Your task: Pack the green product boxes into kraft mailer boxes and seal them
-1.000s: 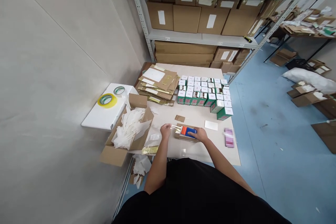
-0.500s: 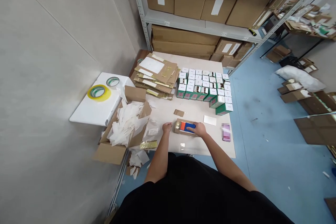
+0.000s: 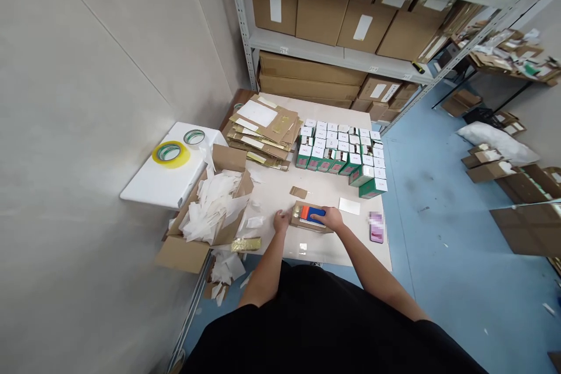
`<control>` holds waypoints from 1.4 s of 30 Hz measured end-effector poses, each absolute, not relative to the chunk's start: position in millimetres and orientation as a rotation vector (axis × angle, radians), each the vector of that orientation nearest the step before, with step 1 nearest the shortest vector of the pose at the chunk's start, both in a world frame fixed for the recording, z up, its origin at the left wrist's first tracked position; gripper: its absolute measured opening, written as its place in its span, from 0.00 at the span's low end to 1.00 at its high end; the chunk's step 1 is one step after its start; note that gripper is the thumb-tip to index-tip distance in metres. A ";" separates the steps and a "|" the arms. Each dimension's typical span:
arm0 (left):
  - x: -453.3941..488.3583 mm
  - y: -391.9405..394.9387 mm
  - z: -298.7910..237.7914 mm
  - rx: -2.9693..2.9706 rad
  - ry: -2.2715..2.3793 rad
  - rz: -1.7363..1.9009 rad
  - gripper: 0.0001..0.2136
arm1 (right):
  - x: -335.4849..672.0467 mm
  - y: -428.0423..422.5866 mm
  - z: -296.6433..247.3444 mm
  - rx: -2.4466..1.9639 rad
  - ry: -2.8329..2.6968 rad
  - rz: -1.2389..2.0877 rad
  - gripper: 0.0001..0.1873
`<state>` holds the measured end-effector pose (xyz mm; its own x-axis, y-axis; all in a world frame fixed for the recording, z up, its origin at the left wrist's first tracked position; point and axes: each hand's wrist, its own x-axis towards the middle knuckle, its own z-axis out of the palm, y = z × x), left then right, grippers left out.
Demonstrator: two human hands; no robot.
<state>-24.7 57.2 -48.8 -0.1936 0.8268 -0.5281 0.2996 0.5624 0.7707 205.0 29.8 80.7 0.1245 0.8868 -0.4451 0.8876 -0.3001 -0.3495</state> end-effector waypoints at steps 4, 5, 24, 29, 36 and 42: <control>-20.1 67.9 -34.1 1.077 1.616 0.680 0.17 | 195.3 37.7 81.9 2.285 1.852 -0.888 0.32; -17.5 71.2 -30.8 1.106 1.574 0.676 0.16 | 191.5 40.6 82.1 2.265 1.840 -0.870 0.33; 3.7 68.3 -25.6 1.238 1.645 0.470 0.14 | 260.4 28.2 97.6 2.296 1.560 -0.761 0.33; 18.4 72.3 -26.0 1.223 1.664 0.410 0.17 | 250.0 37.1 99.7 2.274 1.562 -0.763 0.36; 21.3 60.7 -30.2 1.203 1.588 0.380 0.27 | 277.7 30.3 103.6 2.244 1.552 -0.812 0.35; 19.8 61.4 -31.4 1.316 1.638 0.282 0.26 | 320.1 8.0 104.3 2.283 1.438 -0.761 0.33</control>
<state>19.8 61.4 -31.4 0.0646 0.8432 -0.5338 0.6164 0.3869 0.6858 320.1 8.0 104.3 0.3452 0.7219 -0.5998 0.9021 -0.4315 -0.0002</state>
